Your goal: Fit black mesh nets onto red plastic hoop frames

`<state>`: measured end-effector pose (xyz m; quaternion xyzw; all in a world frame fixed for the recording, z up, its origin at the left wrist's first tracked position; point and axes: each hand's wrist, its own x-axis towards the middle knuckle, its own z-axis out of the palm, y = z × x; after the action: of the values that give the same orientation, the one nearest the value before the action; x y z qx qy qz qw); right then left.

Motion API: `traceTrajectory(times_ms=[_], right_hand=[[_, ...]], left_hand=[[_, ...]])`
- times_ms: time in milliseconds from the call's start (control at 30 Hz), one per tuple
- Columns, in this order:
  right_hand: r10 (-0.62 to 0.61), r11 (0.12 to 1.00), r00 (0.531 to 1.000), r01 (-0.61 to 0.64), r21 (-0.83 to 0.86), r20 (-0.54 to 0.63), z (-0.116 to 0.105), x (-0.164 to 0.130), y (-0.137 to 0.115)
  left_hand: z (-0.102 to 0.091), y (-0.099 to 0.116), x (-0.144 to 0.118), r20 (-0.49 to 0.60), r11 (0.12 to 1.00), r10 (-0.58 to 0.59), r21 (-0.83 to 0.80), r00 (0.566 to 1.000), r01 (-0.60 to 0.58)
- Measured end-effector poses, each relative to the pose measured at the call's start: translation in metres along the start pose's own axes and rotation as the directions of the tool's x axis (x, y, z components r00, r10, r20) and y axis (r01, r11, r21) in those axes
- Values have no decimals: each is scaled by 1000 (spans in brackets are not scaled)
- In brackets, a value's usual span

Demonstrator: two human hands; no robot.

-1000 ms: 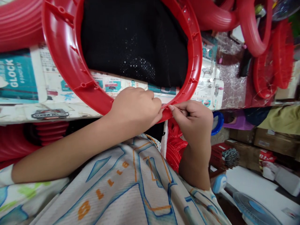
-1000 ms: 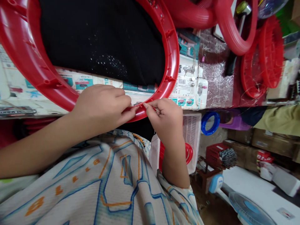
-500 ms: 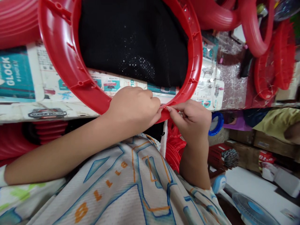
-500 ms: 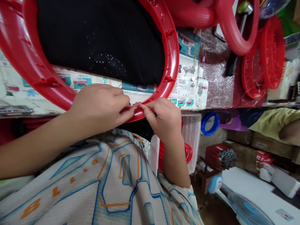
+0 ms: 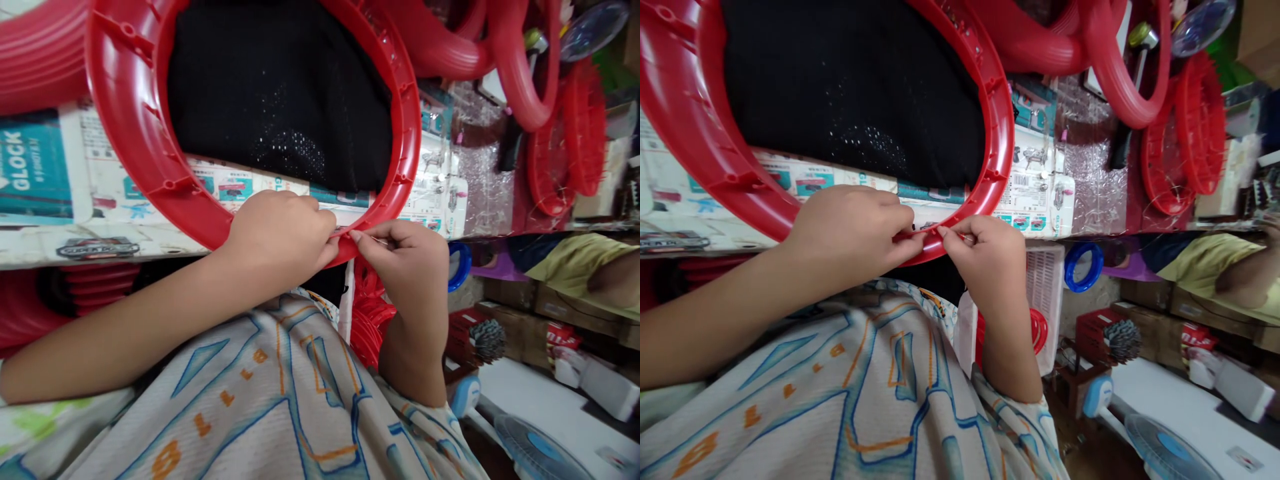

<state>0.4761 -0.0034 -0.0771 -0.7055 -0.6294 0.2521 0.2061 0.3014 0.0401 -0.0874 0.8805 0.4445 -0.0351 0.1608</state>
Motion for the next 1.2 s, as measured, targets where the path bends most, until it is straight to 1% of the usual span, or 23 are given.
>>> traceTrajectory(times_ms=[67, 200, 300, 367, 467, 533, 600, 633, 700, 767, 833, 900, 1000, 1033, 1133, 1200], right_hand=[[-66, 997, 998, 67, -43, 18, -8, 0, 2], [-189, 975, 977, 199, -99, 104, -24, 3, 3], [-267, 945, 955, 286, -161, 132, -25, 8, 2], [-270, 944, 956, 286, -162, 113, -20, 11, 4], [-210, 969, 976, 215, -120, 53, -10, 10, 11], [-159, 983, 987, 159, -91, 11, -4, 7, 15], [-136, 989, 991, 135, -64, -10, 1, 2, 17], [-141, 989, 990, 141, -47, -9, 3, -1, 17], [-161, 987, 987, 161, -22, -7, 8, -5, 15], [-153, 988, 988, 153, -14, -21, 13, -9, 12], [-126, 992, 991, 126, -10, -42, 17, -11, 9], [-119, 993, 991, 119, -1, -53, 20, -11, 8], [-148, 989, 986, 148, -15, -70, 19, -11, 8], [-159, 987, 985, 157, -30, -73, 19, -11, 9], [-183, 981, 981, 178, -74, -65, 16, -11, 8], [-198, 976, 979, 191, -107, -57, 13, -13, 6]], left_hand=[[-1, -1, 0, 25, 1000, 4, -5, 1000, -4], [-3, -6, -3, 71, 999, 50, 10, 996, -51], [-4, -9, -6, 82, 995, 96, 33, 992, -99], [-5, -10, -8, 68, 990, 126, 49, 990, -130], [-4, -13, -8, 55, 983, 172, 57, 984, -175], [-3, -20, -8, 65, 976, 205, 53, 977, -209], [-2, -31, -10, 53, 962, 264, 52, 963, -267], [-1, -37, -12, 22, 952, 301, 58, 953, -302], [-2, -48, -18, -77, 932, 360, 82, 930, -353], [-5, -52, -23, -171, 930, 364, 121, 916, -347], [-8, -44, -25, -229, 948, 310, 143, 923, -283], [-8, -28, -23, -234, 966, 249, 127, 940, -225], [-3, -1, -14, -158, 980, 197, 45, 968, -192], [-1, 6, -11, -147, 984, 177, 25, 973, -176], [3, 16, -1, -132, 992, 119, -13, 984, -122], [3, 17, 3, -85, 993, 110, -32, 990, -113]])
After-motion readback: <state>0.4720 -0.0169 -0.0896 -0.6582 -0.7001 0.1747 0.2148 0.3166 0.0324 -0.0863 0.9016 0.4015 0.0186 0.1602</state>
